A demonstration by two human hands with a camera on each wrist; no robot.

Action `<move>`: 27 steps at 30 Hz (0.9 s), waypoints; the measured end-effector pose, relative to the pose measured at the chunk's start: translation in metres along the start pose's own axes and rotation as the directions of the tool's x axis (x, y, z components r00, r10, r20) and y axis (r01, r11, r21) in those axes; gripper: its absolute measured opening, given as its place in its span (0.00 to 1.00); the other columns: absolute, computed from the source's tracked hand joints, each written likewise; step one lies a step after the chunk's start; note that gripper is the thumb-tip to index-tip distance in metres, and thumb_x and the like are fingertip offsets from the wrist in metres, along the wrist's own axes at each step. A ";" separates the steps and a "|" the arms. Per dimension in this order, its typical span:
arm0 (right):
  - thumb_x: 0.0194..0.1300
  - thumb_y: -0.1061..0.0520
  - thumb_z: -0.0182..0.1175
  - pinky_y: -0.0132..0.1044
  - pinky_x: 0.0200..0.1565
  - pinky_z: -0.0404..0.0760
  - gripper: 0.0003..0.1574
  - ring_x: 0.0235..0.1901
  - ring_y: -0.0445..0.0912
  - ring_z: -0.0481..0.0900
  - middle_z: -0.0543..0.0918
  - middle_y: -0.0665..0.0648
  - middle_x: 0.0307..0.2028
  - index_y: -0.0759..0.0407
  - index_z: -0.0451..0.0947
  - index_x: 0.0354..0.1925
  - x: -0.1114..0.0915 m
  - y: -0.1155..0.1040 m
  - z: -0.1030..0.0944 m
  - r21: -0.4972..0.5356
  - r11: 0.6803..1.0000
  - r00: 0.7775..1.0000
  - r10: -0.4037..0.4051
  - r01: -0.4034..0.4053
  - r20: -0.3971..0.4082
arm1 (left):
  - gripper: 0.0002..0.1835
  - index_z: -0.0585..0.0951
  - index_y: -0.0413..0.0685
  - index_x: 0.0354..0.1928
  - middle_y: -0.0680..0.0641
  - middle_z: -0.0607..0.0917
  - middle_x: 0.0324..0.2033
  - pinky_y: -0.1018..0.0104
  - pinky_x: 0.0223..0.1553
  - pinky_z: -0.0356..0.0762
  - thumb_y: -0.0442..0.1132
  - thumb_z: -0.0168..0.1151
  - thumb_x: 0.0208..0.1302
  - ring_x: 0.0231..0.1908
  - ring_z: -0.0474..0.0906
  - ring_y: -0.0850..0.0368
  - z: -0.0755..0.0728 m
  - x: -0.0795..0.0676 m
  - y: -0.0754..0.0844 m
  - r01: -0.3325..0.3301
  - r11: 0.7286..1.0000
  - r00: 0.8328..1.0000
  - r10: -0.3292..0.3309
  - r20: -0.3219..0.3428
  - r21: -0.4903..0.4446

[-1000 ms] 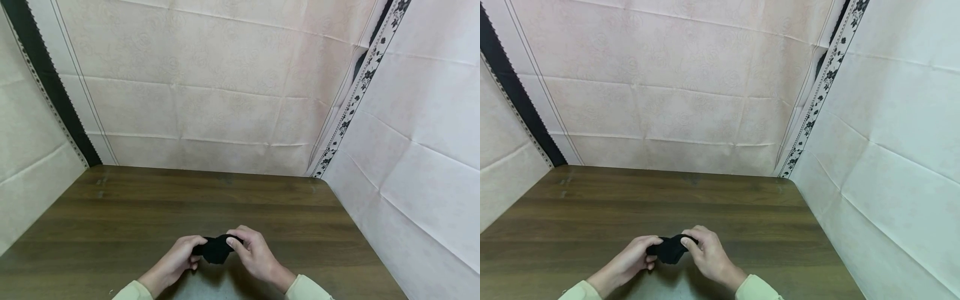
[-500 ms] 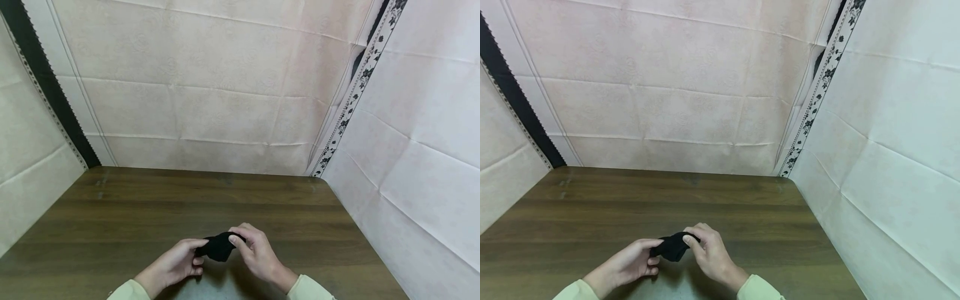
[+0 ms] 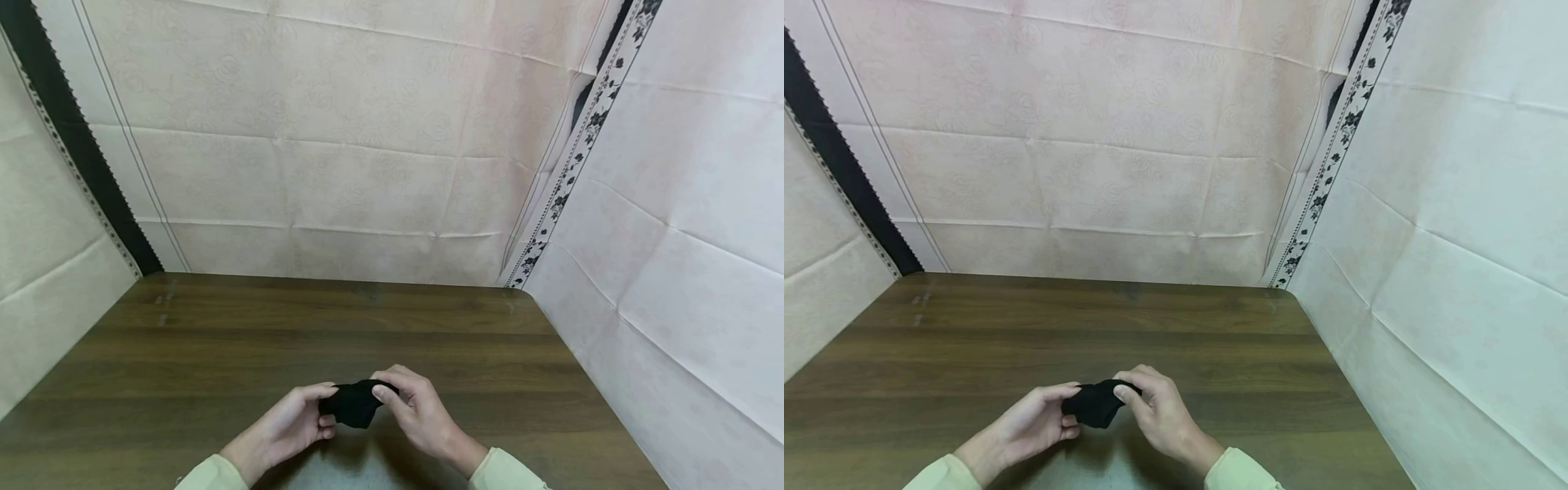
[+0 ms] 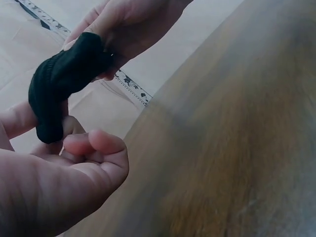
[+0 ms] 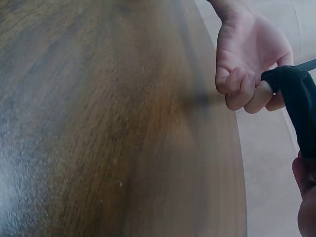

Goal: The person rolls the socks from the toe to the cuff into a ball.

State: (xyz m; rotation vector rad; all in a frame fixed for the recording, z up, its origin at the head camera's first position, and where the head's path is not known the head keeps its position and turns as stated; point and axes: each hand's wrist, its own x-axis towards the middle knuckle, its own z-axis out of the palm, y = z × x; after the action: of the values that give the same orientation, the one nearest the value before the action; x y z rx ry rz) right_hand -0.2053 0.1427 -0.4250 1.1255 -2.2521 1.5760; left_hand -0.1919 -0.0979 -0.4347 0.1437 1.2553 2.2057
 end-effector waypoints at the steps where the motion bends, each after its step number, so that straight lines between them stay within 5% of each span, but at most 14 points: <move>1: 0.74 0.57 0.58 0.38 0.43 0.81 0.11 0.41 0.43 0.80 0.82 0.49 0.40 0.53 0.83 0.50 0.000 0.000 0.000 0.003 1.000 1.000 0.006 -0.006 0.005 | 0.06 0.68 0.47 0.41 0.46 0.71 0.42 0.64 0.39 0.64 0.41 0.50 0.75 0.31 0.61 0.57 0.000 0.001 0.000 0.003 1.000 1.000 -0.003 -0.001 0.000; 8: 0.75 0.55 0.57 0.39 0.48 0.80 0.11 0.45 0.45 0.80 0.83 0.49 0.43 0.51 0.83 0.50 0.000 -0.003 0.002 0.040 0.999 0.998 0.031 -0.033 0.061 | 0.06 0.71 0.52 0.35 0.50 0.73 0.38 0.63 0.40 0.64 0.39 0.44 0.70 0.33 0.66 0.57 0.004 0.004 -0.002 0.021 1.000 0.999 -0.020 0.041 -0.012; 16: 0.74 0.59 0.57 0.39 0.48 0.80 0.10 0.46 0.46 0.79 0.83 0.50 0.44 0.53 0.83 0.50 0.002 -0.004 0.005 0.034 0.999 0.996 -0.028 0.025 0.079 | 0.09 0.72 0.53 0.30 0.49 0.73 0.37 0.63 0.36 0.66 0.39 0.41 0.63 0.36 0.72 0.56 0.010 0.007 -0.003 0.050 0.997 0.995 -0.046 0.092 -0.050; 23: 0.75 0.54 0.57 0.39 0.48 0.80 0.11 0.45 0.44 0.79 0.83 0.48 0.43 0.50 0.83 0.50 0.001 -0.004 0.001 -0.005 1.000 0.997 0.031 -0.031 0.067 | 0.12 0.73 0.54 0.29 0.52 0.72 0.32 0.63 0.36 0.66 0.40 0.39 0.66 0.29 0.66 0.58 0.012 0.005 -0.003 0.046 0.998 0.992 -0.040 0.122 -0.053; 27: 0.75 0.52 0.57 0.38 0.47 0.80 0.11 0.44 0.43 0.80 0.82 0.46 0.42 0.48 0.83 0.50 0.000 -0.003 -0.001 -0.039 0.996 0.995 0.082 -0.081 0.047 | 0.08 0.70 0.51 0.35 0.49 0.71 0.38 0.64 0.34 0.64 0.41 0.41 0.68 0.29 0.62 0.57 0.013 0.004 -0.004 0.026 0.999 0.996 -0.022 0.084 -0.047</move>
State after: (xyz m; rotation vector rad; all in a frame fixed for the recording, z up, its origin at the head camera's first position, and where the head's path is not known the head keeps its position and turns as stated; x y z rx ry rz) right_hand -0.2039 0.1427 -0.4226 1.0874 -2.3770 1.5456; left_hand -0.1884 -0.0847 -0.4317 0.1988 1.1528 2.1846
